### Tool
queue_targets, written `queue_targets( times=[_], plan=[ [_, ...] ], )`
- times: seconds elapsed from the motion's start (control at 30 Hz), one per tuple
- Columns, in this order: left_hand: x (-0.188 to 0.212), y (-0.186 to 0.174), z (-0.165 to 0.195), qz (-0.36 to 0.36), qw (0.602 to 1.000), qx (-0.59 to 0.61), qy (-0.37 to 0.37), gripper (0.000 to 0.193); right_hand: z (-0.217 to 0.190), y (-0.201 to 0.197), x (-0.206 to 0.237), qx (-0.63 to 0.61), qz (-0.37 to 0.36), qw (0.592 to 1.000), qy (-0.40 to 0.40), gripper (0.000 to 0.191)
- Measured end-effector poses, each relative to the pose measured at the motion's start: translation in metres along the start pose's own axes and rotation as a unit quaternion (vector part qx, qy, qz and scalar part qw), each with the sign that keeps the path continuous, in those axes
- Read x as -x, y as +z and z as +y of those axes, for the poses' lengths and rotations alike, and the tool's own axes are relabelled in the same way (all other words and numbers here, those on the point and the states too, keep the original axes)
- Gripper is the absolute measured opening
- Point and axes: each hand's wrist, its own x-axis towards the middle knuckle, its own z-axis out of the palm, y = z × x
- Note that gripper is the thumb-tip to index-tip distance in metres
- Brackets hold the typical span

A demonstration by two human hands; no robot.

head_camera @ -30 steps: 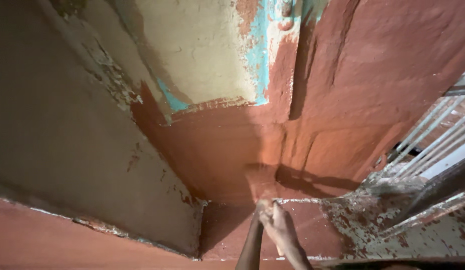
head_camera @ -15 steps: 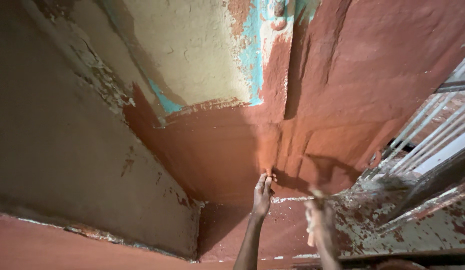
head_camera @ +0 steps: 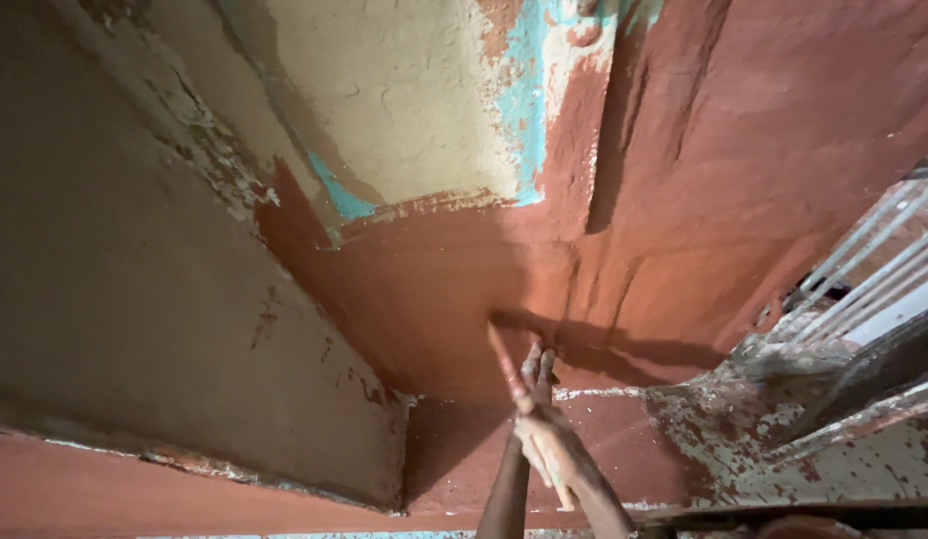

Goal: The person paints a wall corner with reddish-brown paint using a brush. The camera is positioned low, looking upward as the person repeatedly applies paint to the vertical corner and adjacent wall surfaces, covering areas of old beige and light blue paint.

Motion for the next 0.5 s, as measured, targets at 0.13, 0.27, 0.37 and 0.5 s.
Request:
queue_targets(
  times=[0.13, 0.27, 0.37, 0.5],
  plan=[
    [0.000, -0.001, 0.001, 0.018, 0.992, -0.123, 0.002, 0.042, 0.004, -0.004, 0.011, -0.034, 0.026, 0.999, 0.021, 0.017],
    [0.004, -0.006, 0.011, -0.032, 0.997, -0.069, -0.001, 0.040, -0.011, -0.050, 0.012, -0.092, 0.134, 0.986, -0.031, 0.013],
    [0.007, -0.006, 0.015, -0.036, 0.995, -0.089, -0.013, 0.038, -0.014, -0.085, 0.022, -0.072, 0.288, 0.955, 0.004, 0.026],
    [0.008, -0.004, 0.019, -0.034, 0.996, -0.073, -0.025, 0.037, -0.024, -0.113, 0.028, -0.179, 0.314, 0.924, -0.126, 0.006]
  ],
)
